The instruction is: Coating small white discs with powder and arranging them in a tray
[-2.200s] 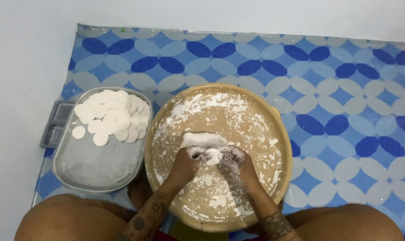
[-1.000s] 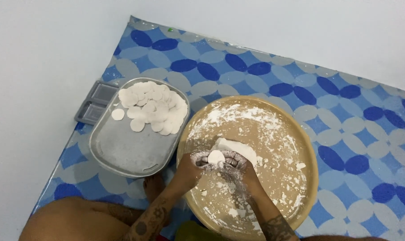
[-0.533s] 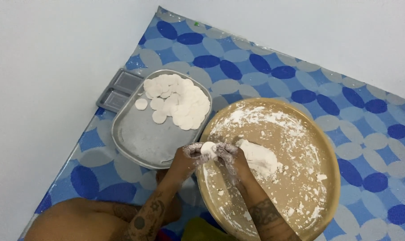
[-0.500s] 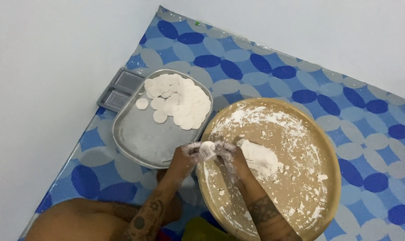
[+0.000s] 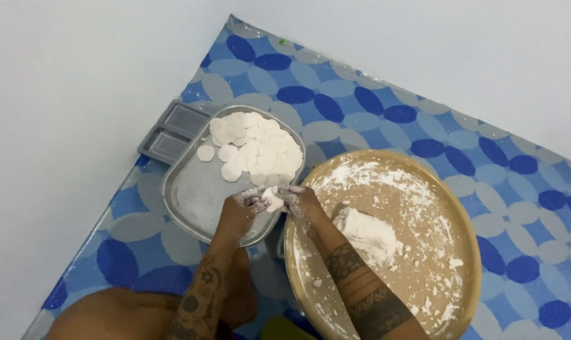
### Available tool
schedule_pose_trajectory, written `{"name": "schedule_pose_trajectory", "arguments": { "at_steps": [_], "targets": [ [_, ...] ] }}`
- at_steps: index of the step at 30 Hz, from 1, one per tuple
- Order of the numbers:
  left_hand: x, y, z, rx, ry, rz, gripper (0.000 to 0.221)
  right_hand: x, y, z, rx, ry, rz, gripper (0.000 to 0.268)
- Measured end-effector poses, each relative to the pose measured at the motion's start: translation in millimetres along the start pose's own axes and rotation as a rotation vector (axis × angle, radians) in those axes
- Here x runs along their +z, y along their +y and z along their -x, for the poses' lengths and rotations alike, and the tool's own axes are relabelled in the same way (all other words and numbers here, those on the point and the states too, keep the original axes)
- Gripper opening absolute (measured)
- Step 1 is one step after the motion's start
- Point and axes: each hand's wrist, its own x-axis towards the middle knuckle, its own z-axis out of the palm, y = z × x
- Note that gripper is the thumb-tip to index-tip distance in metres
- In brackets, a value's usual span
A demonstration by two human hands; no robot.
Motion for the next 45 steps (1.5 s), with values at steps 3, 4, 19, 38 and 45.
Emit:
{"name": "schedule_pose_trajectory", "arguments": {
  "at_steps": [3, 4, 19, 38, 45],
  "targets": [
    [-9, 18, 3, -0.019, 0.061, -0.078, 0.047, 36, -26, 20, -0.098, 0.007, 0.044, 0.015],
    [-13, 14, -6, -0.025, 0.058, -0.085, 0.047, 32, -17, -2, -0.092, 0.01, 0.037, 0.015],
    [18, -11, -36, -0.15, 0.29, -0.235, 0.08, -29, 6, -10, -0.01, -0.008, -0.095, 0.032],
    [217, -15, 18, 0.532, -0.617, -1.233, 0.09, -221, 31, 123, -0.253, 0.235, 1.044, 0.081],
    [239, -47, 5, 0.614, -0.6, -1.464, 0.082, -220, 51, 115, -0.472, 0.397, 0.926, 0.07]
  ]
}}
